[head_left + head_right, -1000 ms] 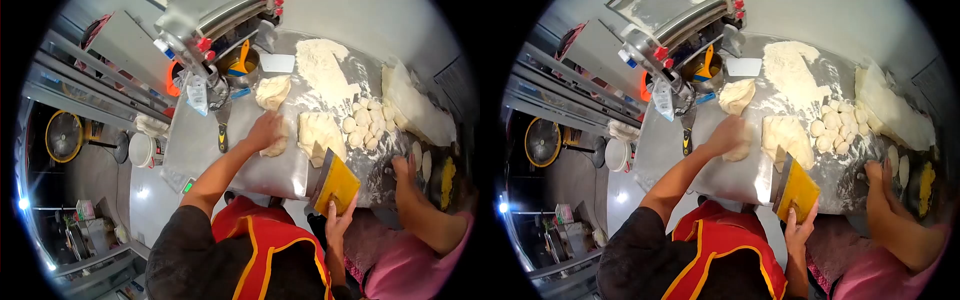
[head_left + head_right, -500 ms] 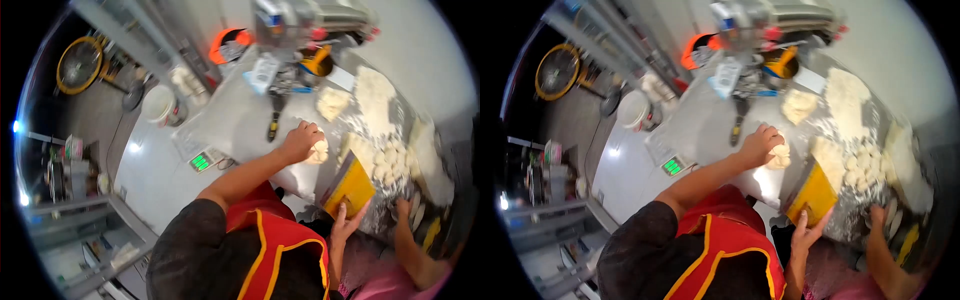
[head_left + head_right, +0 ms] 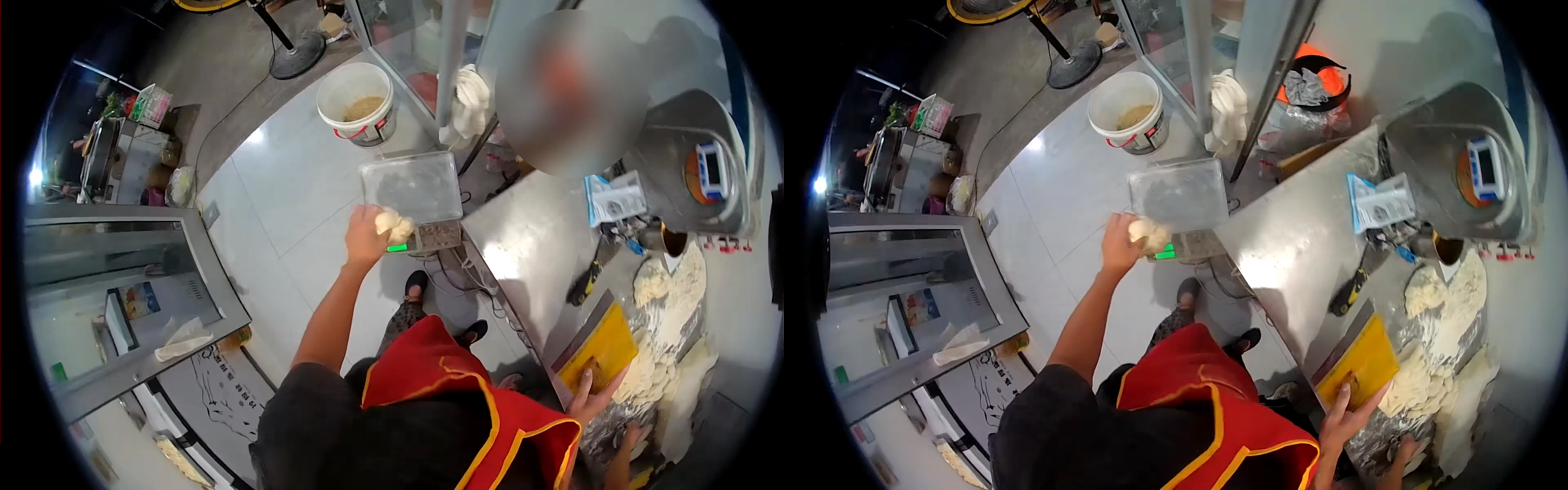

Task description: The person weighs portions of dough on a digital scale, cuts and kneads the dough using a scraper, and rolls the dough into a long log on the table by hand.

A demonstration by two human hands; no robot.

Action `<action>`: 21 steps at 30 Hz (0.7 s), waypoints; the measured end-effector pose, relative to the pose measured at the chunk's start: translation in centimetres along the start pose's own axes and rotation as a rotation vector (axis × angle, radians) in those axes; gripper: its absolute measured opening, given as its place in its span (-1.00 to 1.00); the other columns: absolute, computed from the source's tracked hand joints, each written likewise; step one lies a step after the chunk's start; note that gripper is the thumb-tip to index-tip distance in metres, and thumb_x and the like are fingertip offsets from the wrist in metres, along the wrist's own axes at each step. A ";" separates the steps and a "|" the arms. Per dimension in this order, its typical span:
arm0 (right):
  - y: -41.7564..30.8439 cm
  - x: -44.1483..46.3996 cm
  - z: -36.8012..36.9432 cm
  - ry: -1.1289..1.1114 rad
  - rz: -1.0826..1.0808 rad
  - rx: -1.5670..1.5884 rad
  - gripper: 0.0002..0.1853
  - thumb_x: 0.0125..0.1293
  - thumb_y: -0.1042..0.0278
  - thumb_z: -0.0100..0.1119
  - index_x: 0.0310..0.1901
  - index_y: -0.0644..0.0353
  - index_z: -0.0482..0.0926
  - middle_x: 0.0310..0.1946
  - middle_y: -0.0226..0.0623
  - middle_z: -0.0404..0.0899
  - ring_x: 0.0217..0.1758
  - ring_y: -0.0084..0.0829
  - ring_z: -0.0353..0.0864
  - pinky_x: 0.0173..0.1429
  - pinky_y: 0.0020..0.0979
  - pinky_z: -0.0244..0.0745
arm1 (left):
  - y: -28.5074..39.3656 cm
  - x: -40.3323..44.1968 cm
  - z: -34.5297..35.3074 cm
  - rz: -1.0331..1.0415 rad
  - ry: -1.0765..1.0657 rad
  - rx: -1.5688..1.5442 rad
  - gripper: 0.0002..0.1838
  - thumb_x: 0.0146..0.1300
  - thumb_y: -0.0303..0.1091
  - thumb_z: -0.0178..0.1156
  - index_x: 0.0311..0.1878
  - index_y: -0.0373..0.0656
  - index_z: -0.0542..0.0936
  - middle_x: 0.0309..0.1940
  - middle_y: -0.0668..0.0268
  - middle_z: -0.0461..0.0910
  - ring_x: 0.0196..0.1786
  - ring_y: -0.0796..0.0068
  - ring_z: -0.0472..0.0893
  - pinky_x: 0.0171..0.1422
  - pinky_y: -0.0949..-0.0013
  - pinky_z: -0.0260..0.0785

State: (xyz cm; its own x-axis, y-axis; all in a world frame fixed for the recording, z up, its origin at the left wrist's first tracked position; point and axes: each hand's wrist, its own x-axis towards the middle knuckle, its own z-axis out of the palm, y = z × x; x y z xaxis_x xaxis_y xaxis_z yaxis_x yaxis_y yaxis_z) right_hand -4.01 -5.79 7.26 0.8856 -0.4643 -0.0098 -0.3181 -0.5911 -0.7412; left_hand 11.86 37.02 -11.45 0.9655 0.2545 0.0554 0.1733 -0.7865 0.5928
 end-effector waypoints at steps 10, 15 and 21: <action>-4.5 -0.7 5.2 -0.061 0.104 -0.147 -0.30 0.36 0.52 -0.01 0.47 0.23 -0.07 0.41 -0.06 0.05 0.41 -0.23 0.14 0.42 -0.27 0.06 | -16.8 7.8 23.5 -0.305 -0.070 -0.281 -0.58 0.05 -0.38 0.30 0.03 -0.16 0.52 -0.04 -0.03 0.49 -0.02 -0.04 0.48 -0.01 0.10 0.41; -3.3 -0.5 6.1 -0.087 0.056 -0.271 -0.31 0.35 0.54 0.00 0.46 0.24 -0.05 0.40 -0.06 0.08 0.39 -0.24 0.16 0.40 -0.29 0.08 | -20.3 7.1 28.3 -0.590 -0.286 -0.963 -0.65 0.09 -0.40 0.28 -0.02 -0.12 0.54 0.02 0.12 0.53 0.17 0.23 0.47 0.27 0.15 0.31; -2.6 -0.4 5.7 -0.112 0.048 -0.156 -0.33 0.33 0.57 0.02 0.43 0.33 0.00 0.35 -0.04 0.17 0.34 -0.26 0.26 0.36 -0.33 0.18 | -19.3 3.9 19.3 0.408 -0.829 0.701 -0.54 0.02 -0.11 0.28 -0.01 -0.12 0.56 0.02 0.27 0.54 0.16 0.26 0.46 0.48 0.06 0.01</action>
State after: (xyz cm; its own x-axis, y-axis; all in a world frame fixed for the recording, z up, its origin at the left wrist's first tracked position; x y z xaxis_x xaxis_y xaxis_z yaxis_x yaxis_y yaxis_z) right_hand -1.57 -0.34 5.41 0.8977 -0.4229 -0.1237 -0.4015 -0.6695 -0.6249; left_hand 16.02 42.30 -38.19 0.7604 -0.3330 -0.5576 -0.3612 -0.9304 0.0630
